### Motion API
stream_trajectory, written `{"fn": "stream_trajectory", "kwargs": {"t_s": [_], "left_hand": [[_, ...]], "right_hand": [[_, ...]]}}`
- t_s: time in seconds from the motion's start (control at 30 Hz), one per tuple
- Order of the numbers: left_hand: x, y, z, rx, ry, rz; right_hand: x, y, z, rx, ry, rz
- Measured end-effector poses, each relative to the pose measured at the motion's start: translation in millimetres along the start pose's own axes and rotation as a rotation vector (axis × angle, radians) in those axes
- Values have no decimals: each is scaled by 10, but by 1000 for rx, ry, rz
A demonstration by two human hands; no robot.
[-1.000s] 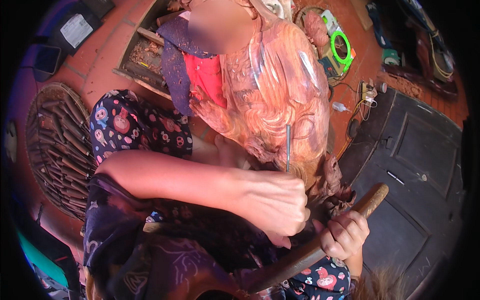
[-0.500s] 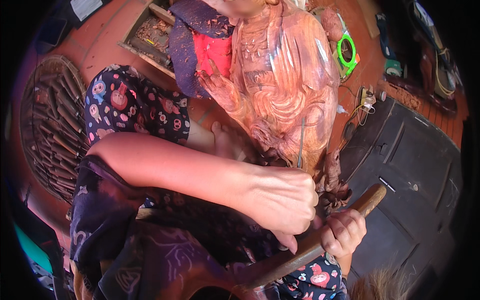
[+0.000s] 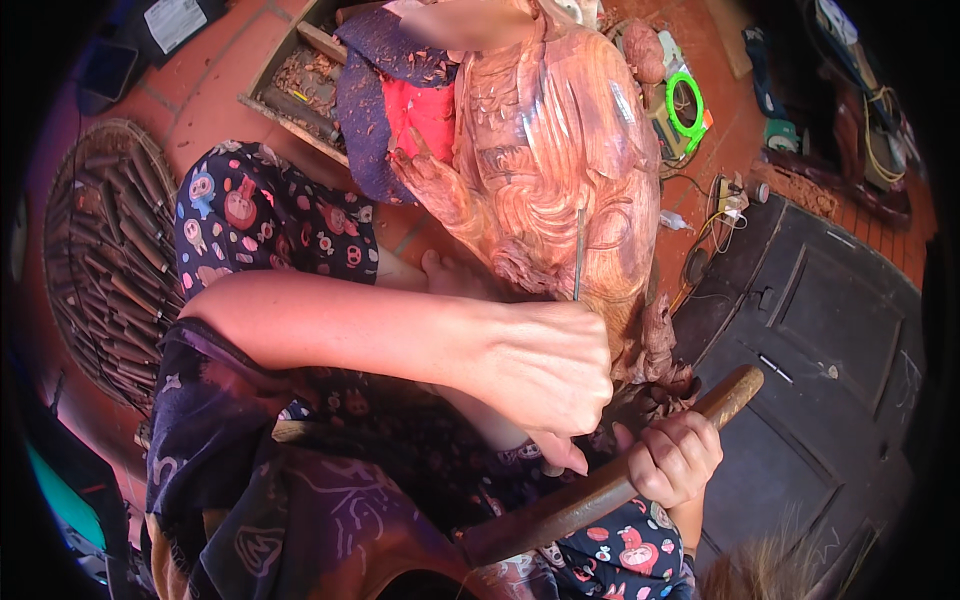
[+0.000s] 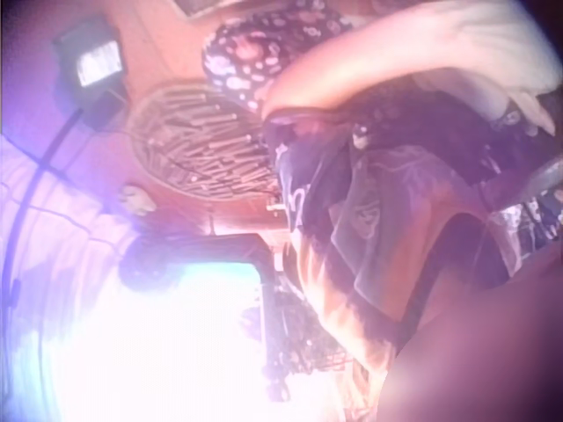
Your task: The person is carving a wooden statue using a chisel and mallet. They repeatedly strike the chisel to shape the wood, focusing on detailed areas of the statue.
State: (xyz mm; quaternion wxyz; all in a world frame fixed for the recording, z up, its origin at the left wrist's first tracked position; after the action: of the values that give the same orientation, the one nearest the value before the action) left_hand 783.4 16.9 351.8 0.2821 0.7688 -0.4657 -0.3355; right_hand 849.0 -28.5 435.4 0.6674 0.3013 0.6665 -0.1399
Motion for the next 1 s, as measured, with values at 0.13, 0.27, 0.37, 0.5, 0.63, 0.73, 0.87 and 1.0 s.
{"fn": "stream_trajectory", "kwargs": {"t_s": [0.13,0.27,0.37,0.5,0.63,0.73,0.87,1.0], "left_hand": [[-27,-7,22,26,36,7],[-85,-26,25,32,61,23],[-102,-33,2,43,108,37],[-154,-33,-16,28,180,5],[-172,-34,-28,21,186,10],[-166,-54,-19,26,197,8],[-204,-46,-14,40,223,-13],[-254,-12,-32,40,252,-35]], "right_hand": [[-13,3,-16,-5,-25,7],[-29,12,-20,-8,-29,54],[-71,32,17,-13,-19,126],[-98,182,95,15,-4,260],[-177,306,229,-21,39,357],[-169,369,250,-4,79,372],[-159,445,288,18,66,365],[-157,511,284,30,74,346]]}}
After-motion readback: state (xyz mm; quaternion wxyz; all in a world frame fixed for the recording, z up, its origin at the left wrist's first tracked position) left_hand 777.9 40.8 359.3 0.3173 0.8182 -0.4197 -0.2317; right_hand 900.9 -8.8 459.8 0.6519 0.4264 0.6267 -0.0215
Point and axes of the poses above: each hand's wrist, its own z-axis away from the middle knuckle, its own x-axis out of the palm, y = z × x, the point moved 9 cm from there along -z, towards the middle knuckle, and after that the axes turned 14 degrees about z, right-handed, at the moved point
